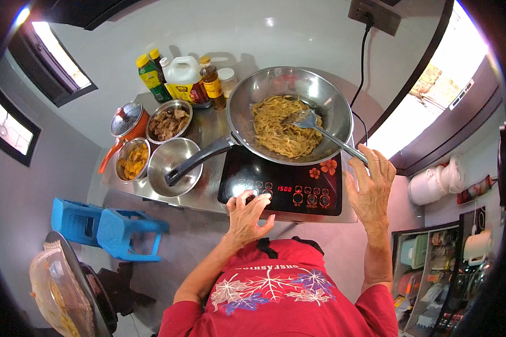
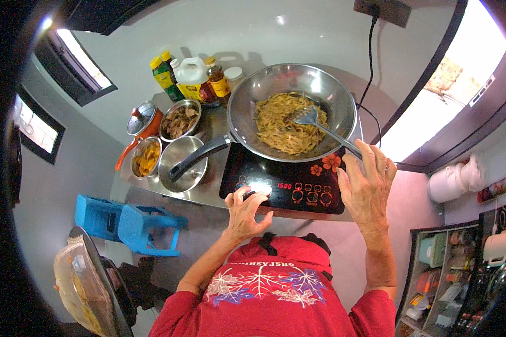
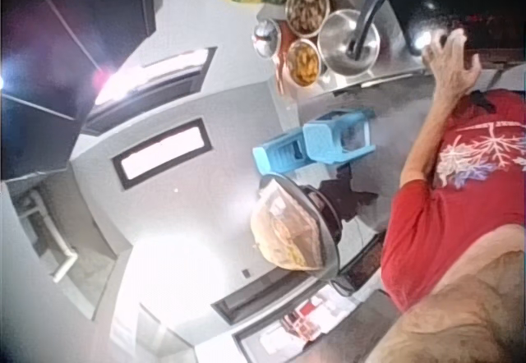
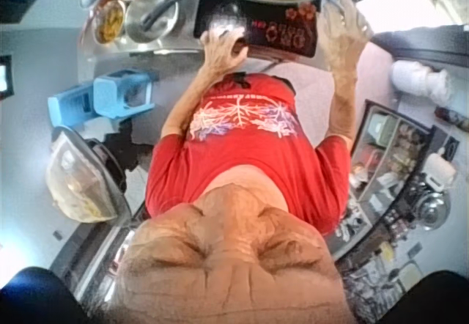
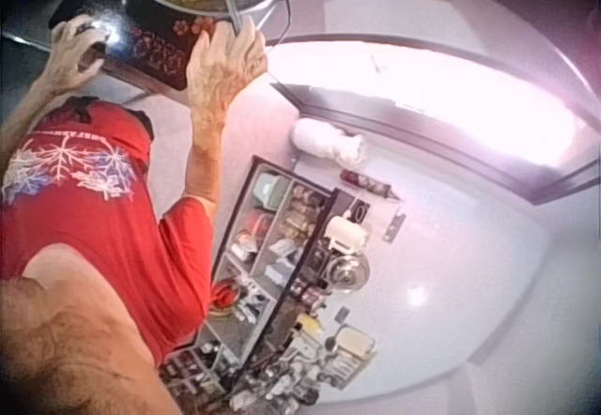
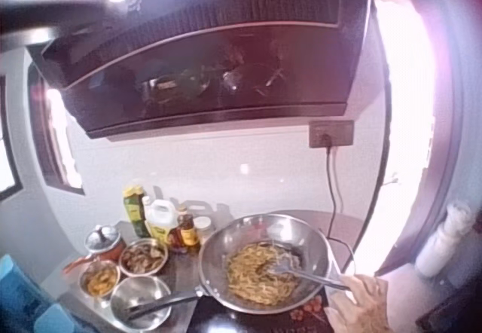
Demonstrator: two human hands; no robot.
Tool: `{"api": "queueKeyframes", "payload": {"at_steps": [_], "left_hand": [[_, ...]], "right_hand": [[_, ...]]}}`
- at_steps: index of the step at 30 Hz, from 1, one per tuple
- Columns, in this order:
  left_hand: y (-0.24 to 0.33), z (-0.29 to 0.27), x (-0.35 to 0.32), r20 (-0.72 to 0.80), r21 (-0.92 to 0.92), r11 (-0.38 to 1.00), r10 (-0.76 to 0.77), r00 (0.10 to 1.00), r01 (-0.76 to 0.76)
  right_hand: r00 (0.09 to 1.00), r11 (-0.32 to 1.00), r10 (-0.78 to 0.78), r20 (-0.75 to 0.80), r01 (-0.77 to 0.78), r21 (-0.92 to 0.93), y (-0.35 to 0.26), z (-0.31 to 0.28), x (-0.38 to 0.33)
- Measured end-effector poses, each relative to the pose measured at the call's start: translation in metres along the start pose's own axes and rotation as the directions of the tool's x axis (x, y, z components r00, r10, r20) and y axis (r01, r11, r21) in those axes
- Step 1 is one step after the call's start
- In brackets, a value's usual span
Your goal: The person stirs noodles in a wok on an induction cooktop using a metal spatula. After stirring for a while, they transfer the cooked noodles from the wok into a metal bowl placed on the counter.
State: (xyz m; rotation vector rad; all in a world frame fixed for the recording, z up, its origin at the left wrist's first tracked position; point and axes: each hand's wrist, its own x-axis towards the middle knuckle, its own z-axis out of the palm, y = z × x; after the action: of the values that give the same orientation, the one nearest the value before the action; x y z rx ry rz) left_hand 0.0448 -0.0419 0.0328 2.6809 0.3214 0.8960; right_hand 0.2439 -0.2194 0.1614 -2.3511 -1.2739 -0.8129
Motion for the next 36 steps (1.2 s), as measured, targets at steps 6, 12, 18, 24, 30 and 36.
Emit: {"api": "queueKeyframes", "payload": {"at_steps": [6, 12, 18, 24, 30, 36], "left_hand": [[0.000, 0.007, -0.001, -0.036, 0.003, 0.999, -0.036, 0.999, 0.036], [-0.001, -0.003, 0.002, -0.120, -0.032, 0.999, -0.030, 0.992, 0.026], [0.000, 0.004, 0.000, -0.051, 0.011, 1.000, -0.013, 0.999, 0.014], [-0.001, 0.000, 0.000, -0.074, -0.020, 0.999, -0.030, 0.997, 0.028], [-0.008, -0.037, 0.014, -0.283, 0.061, 0.998, -0.011, 0.959, 0.030], [-0.039, -0.089, 0.045, -0.354, 0.258, 0.949, -0.081, 0.932, 0.180]], "right_hand": [[1.000, 1.000, 0.010, -0.007, -0.010, 0.006, 0.002, -0.005, -0.001], [1.000, 1.000, 0.011, -0.024, -0.011, 0.002, 0.003, -0.008, 0.007], [0.999, 1.000, 0.000, -0.037, 0.000, 0.006, 0.003, -0.006, 0.012], [1.000, 1.000, 0.020, -0.001, -0.020, 0.014, 0.004, -0.005, 0.012], [0.989, 0.988, 0.000, 0.146, 0.022, -0.154, 0.010, -0.006, 0.019], [0.902, 0.971, 0.031, 0.431, 0.076, -0.228, 0.020, 0.008, 0.019]]}}
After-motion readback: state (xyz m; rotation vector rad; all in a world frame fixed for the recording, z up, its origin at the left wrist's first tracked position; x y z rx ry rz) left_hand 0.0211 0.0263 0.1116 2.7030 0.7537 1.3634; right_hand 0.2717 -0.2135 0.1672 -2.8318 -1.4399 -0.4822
